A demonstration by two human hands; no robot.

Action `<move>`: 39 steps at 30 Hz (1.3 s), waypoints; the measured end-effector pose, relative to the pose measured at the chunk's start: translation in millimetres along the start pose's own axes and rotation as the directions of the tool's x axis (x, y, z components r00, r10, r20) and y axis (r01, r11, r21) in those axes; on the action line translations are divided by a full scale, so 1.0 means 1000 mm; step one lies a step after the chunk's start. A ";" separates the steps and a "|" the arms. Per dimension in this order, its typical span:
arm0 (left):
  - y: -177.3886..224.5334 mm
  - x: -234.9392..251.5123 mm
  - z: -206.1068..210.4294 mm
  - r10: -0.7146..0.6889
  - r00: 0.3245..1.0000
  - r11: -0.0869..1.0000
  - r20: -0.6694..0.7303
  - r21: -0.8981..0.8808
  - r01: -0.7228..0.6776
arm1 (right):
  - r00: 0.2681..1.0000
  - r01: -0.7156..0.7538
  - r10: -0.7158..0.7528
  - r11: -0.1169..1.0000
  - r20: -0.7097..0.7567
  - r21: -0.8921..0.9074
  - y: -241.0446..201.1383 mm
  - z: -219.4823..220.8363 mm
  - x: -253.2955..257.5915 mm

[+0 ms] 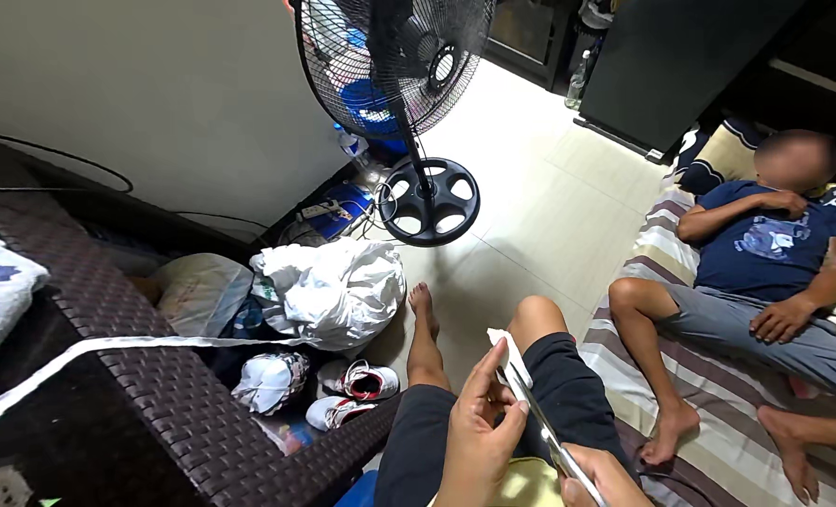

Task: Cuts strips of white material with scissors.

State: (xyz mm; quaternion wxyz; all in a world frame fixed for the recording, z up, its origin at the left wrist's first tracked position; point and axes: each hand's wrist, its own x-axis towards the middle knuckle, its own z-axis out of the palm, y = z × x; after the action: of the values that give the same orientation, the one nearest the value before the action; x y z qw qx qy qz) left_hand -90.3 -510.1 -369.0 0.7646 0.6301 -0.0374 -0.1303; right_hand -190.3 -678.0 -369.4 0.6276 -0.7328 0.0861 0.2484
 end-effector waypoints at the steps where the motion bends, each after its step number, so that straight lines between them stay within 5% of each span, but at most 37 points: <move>1: 0.000 0.000 0.000 0.001 1.000 1.000 0.003 0.005 -0.001 | 1.000 0.001 -0.001 1.000 -0.001 0.002 0.000 0.000 0.001; 12: -0.001 0.000 0.002 -0.019 1.000 1.000 -0.017 0.004 0.019 | 0.994 0.050 -0.043 0.997 -0.104 0.060 0.008 0.007 0.001; 39: 0.003 0.007 -0.008 -0.028 0.997 1.000 -0.073 0.009 0.029 | 0.996 -0.047 0.048 0.999 -0.080 0.008 -0.004 0.004 -0.005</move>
State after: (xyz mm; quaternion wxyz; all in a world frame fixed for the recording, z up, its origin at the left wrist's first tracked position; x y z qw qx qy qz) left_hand -81.3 -504.0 -368.7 0.7603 0.6387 -0.0010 -0.1179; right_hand -193.5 -674.4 -364.2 0.6199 -0.7379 0.1293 0.2336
